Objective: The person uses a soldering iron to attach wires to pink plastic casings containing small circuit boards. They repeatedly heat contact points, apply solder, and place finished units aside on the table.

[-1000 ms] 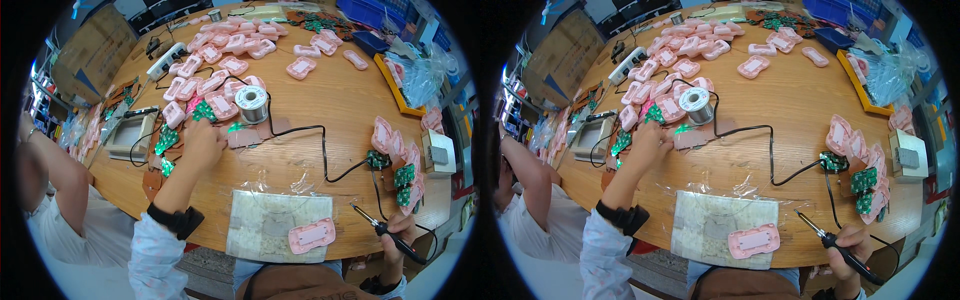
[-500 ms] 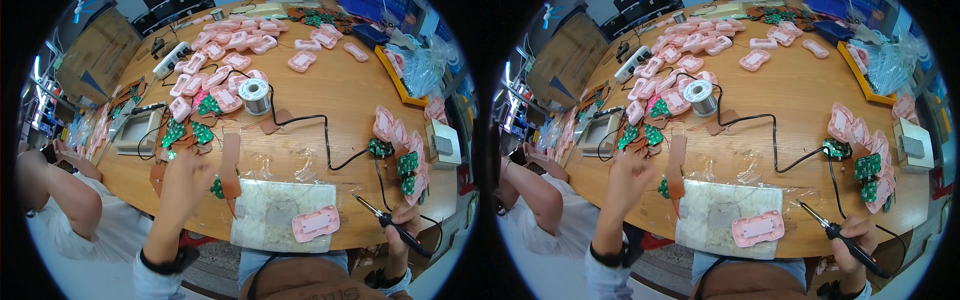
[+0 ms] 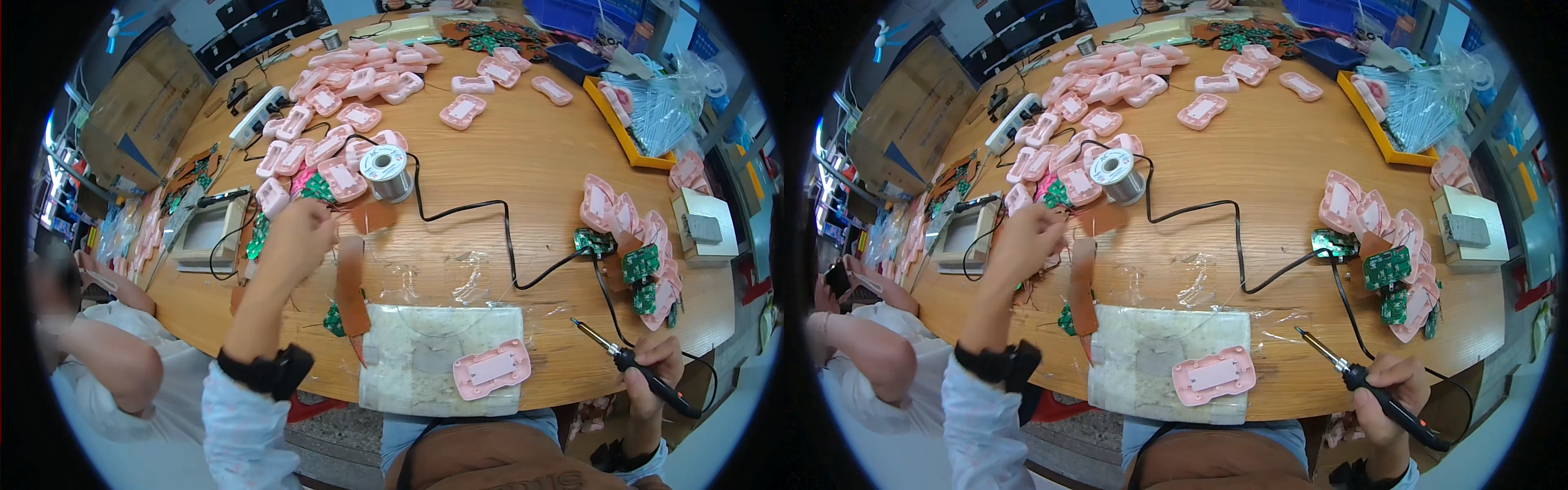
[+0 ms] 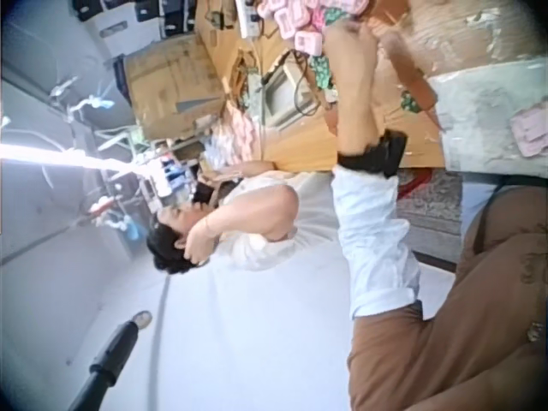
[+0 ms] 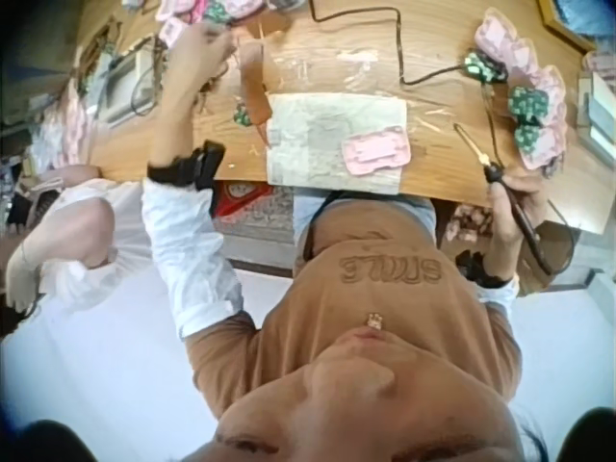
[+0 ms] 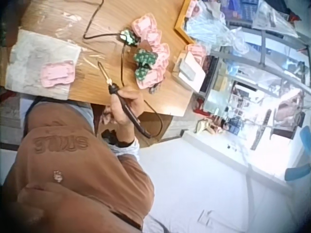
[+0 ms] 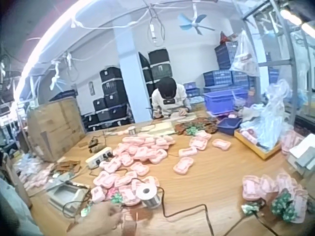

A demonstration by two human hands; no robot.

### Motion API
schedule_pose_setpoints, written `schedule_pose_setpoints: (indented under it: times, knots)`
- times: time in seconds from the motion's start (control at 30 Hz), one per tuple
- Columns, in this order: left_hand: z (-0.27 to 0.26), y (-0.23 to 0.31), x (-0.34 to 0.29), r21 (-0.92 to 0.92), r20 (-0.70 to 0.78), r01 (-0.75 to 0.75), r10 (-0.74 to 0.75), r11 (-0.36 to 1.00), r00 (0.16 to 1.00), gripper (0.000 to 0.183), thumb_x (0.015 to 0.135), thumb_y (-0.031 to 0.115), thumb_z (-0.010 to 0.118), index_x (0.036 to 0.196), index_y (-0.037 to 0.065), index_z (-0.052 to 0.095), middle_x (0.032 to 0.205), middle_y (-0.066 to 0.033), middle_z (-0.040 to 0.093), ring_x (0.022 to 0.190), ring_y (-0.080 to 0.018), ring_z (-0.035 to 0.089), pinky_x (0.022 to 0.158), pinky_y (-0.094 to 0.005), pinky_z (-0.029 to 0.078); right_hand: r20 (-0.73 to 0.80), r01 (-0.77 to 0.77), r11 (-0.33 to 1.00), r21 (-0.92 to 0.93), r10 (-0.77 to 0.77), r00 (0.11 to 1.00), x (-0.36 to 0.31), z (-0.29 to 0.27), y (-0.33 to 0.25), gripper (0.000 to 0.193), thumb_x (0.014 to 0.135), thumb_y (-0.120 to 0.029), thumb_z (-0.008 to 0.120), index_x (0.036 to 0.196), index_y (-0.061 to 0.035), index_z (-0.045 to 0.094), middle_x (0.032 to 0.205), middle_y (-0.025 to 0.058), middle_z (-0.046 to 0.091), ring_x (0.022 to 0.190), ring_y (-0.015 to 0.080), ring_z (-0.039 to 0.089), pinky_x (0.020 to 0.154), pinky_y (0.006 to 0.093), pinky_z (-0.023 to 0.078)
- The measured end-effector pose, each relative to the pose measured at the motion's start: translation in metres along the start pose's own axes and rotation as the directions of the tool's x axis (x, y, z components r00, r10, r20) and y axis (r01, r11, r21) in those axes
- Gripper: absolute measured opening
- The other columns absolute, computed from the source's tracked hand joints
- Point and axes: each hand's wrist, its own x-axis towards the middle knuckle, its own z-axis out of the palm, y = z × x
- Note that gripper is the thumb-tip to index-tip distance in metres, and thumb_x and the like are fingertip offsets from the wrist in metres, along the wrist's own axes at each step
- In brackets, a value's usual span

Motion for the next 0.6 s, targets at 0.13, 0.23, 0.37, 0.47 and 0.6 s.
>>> schedule_pose_setpoints:
  times: [0.13,0.23,0.37,0.47,0.6]
  knots:
    - [-0.049,0.025,-0.046,-0.395,0.174,0.187,-0.126,0.899,0.977,0.033,0.087,0.011,0.061,0.116,-0.005,0.058,0.085,-0.0159,0.071,0.076,-0.0184,0.069,0.063,-0.0268,0.055,0.017,0.020,1.000,0.018,-0.021,1.000,0.006,0.003,0.007,0.029,0.077,-0.010,0.072,0.090,-0.0028,0.046,0.071,0.0061,0.050,0.060,0.0114,0.044,0.055,0.0243,0.035]
    - [-0.057,0.048,-0.080,-0.694,0.304,0.231,-0.013,0.682,0.953,0.038,0.090,0.015,0.062,0.119,-0.008,0.056,0.089,-0.0181,0.071,0.080,-0.0202,0.070,0.061,-0.0255,0.055,-0.006,0.026,0.999,0.046,-0.026,1.000,0.006,0.010,0.008,0.029,0.077,-0.009,0.072,0.090,-0.0027,0.047,0.071,0.0061,0.050,0.060,0.0116,0.044,0.056,0.0244,0.035]
    - [-0.018,0.071,-0.122,-0.860,0.366,0.239,0.218,0.451,0.905,0.032,0.089,0.011,0.063,0.114,-0.009,0.059,0.097,-0.0209,0.069,0.083,-0.0222,0.070,0.060,-0.0237,0.054,-0.021,0.095,0.993,0.077,-0.093,0.995,0.011,0.022,-0.001,0.029,0.077,-0.008,0.069,0.093,-0.0026,0.046,0.071,0.0081,0.051,0.059,0.0120,0.047,0.054,0.0242,0.036]
    - [0.015,0.084,-0.130,-0.847,0.464,0.335,0.265,0.413,0.845,0.022,0.089,0.004,0.062,0.108,-0.007,0.065,0.107,-0.0206,0.067,0.090,-0.0214,0.068,0.069,-0.0242,0.053,-0.113,0.140,0.970,0.201,-0.119,0.986,0.013,0.036,-0.016,0.037,0.083,-0.019,0.070,0.104,-0.0017,0.045,0.073,0.0115,0.056,0.057,0.0152,0.055,0.052,0.0252,0.044]
    - [0.053,0.107,-0.144,-0.895,0.301,0.128,0.368,0.427,0.880,0.013,0.086,0.003,0.067,0.095,-0.006,0.070,0.094,-0.0152,0.068,0.087,-0.0193,0.064,0.078,-0.0271,0.049,-0.008,0.076,0.928,0.364,-0.079,0.997,0.021,0.052,-0.035,0.044,0.087,-0.032,0.068,0.115,-0.0004,0.055,0.079,0.0154,0.063,0.063,0.0193,0.062,0.053,0.0274,0.048]
